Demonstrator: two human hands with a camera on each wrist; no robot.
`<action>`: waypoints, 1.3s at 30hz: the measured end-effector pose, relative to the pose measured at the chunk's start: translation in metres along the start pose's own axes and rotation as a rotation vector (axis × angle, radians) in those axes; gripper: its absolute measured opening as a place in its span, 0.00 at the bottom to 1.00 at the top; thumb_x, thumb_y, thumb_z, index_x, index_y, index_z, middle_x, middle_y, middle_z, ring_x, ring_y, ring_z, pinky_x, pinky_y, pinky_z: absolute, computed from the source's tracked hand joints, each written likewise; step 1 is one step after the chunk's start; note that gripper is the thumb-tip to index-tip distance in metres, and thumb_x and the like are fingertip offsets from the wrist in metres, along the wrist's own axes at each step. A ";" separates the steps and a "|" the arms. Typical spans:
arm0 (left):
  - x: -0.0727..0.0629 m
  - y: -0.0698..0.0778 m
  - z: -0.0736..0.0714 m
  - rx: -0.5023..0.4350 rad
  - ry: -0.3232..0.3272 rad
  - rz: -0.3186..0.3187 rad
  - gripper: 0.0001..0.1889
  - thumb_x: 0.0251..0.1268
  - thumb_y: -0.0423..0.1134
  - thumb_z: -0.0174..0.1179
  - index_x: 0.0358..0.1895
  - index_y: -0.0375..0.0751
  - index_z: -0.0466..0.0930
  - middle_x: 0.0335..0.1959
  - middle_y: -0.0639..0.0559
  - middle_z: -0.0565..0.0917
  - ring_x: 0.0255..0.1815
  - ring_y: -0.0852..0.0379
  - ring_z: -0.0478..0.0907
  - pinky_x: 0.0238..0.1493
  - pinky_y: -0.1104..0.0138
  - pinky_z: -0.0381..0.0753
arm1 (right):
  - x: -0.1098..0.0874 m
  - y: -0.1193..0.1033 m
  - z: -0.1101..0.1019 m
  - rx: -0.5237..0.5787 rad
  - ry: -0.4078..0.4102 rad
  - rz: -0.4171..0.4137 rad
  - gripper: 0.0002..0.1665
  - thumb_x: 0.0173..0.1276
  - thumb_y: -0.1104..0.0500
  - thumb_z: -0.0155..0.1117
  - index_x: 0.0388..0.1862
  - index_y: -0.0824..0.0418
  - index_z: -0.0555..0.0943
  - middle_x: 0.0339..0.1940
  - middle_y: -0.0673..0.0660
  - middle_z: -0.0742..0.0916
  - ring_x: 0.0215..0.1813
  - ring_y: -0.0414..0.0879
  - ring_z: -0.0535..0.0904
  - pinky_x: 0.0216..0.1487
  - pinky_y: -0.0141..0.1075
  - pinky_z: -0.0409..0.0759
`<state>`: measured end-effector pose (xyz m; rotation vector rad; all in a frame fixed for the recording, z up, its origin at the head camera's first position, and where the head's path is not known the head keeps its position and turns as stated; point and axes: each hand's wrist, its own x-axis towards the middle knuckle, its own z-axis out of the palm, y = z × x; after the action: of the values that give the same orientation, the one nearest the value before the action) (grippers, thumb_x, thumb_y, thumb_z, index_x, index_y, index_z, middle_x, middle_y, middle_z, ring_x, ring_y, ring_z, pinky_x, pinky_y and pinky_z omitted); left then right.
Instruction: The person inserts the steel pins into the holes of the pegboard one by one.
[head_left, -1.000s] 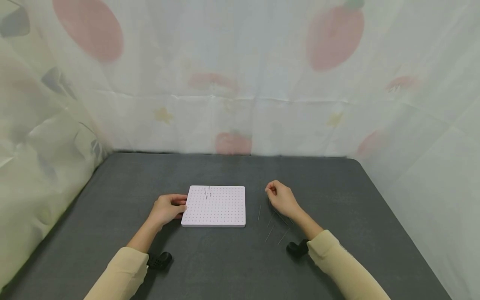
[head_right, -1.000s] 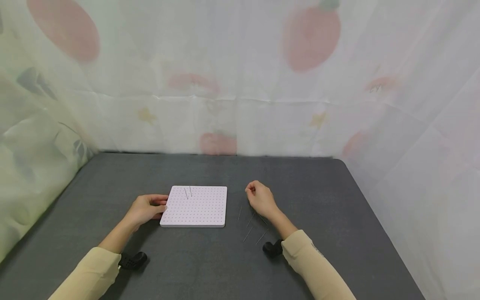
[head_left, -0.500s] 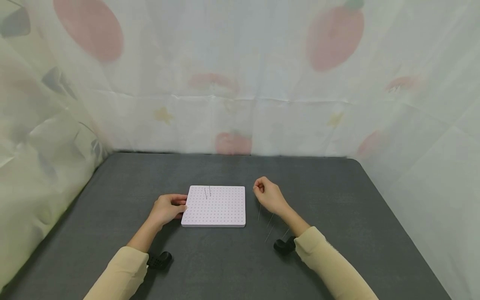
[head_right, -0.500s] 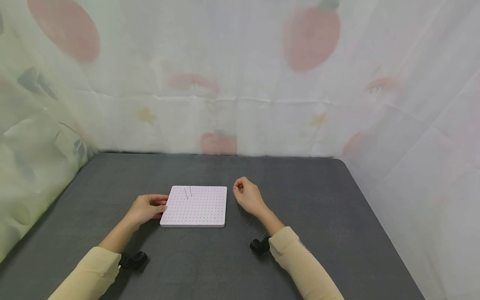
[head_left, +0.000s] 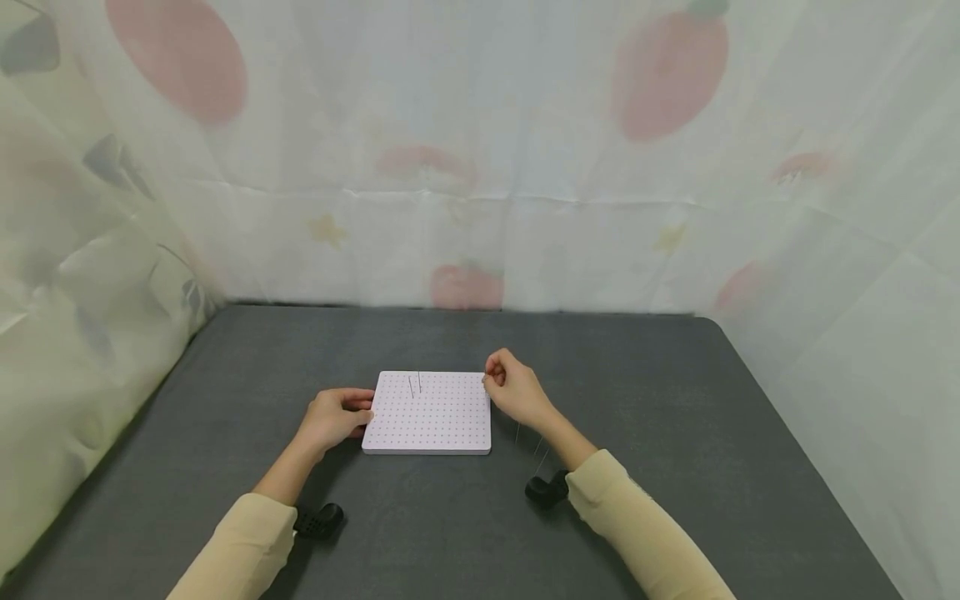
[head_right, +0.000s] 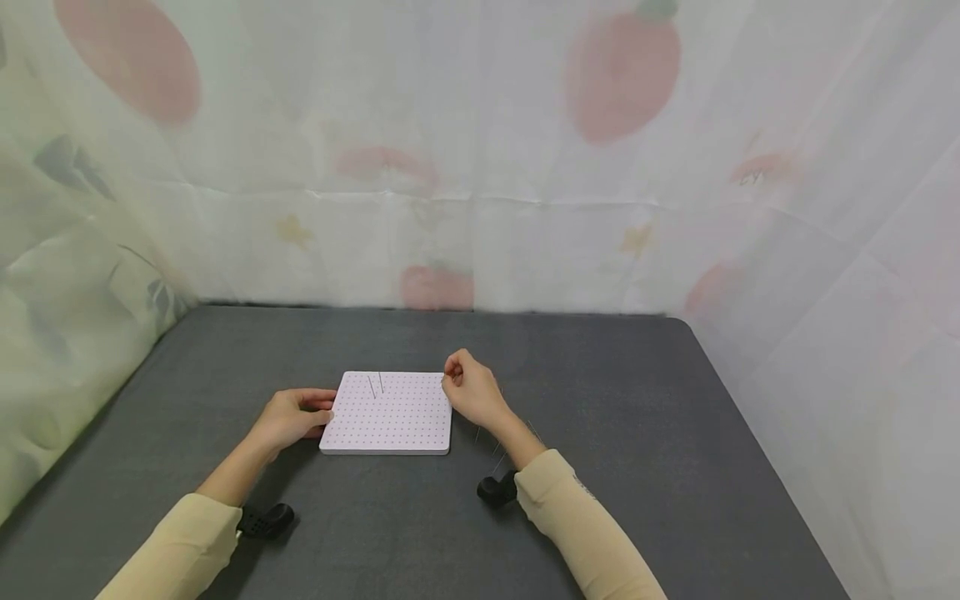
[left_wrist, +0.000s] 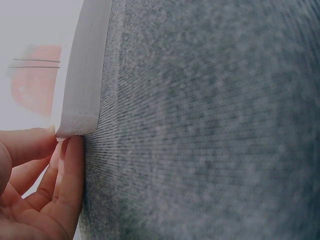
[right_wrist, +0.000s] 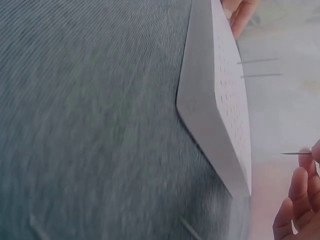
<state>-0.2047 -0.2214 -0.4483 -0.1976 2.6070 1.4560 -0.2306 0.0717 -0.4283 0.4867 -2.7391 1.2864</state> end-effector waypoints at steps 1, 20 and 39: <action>0.000 0.000 0.000 -0.001 0.001 0.001 0.20 0.58 0.30 0.58 0.56 0.33 0.75 0.43 0.40 0.79 0.35 0.57 0.80 0.33 0.65 0.84 | 0.000 -0.002 0.002 0.000 -0.001 0.004 0.05 0.62 0.63 0.56 0.36 0.56 0.71 0.29 0.49 0.76 0.30 0.40 0.71 0.26 0.28 0.69; -0.003 0.004 0.002 -0.002 -0.005 0.012 0.20 0.57 0.29 0.59 0.55 0.32 0.75 0.42 0.39 0.80 0.34 0.56 0.80 0.33 0.64 0.84 | 0.011 -0.022 0.031 0.058 -0.015 -0.075 0.05 0.60 0.63 0.60 0.33 0.56 0.73 0.29 0.48 0.79 0.32 0.39 0.73 0.32 0.28 0.71; -0.003 0.006 0.002 0.015 0.000 0.000 0.20 0.57 0.30 0.59 0.55 0.33 0.75 0.44 0.39 0.80 0.34 0.56 0.80 0.32 0.65 0.84 | 0.018 -0.035 0.053 0.017 -0.032 -0.107 0.03 0.59 0.62 0.61 0.32 0.55 0.77 0.29 0.47 0.83 0.30 0.37 0.74 0.30 0.26 0.71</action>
<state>-0.2023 -0.2164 -0.4436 -0.1962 2.6170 1.4367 -0.2333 0.0059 -0.4333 0.6514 -2.6888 1.2882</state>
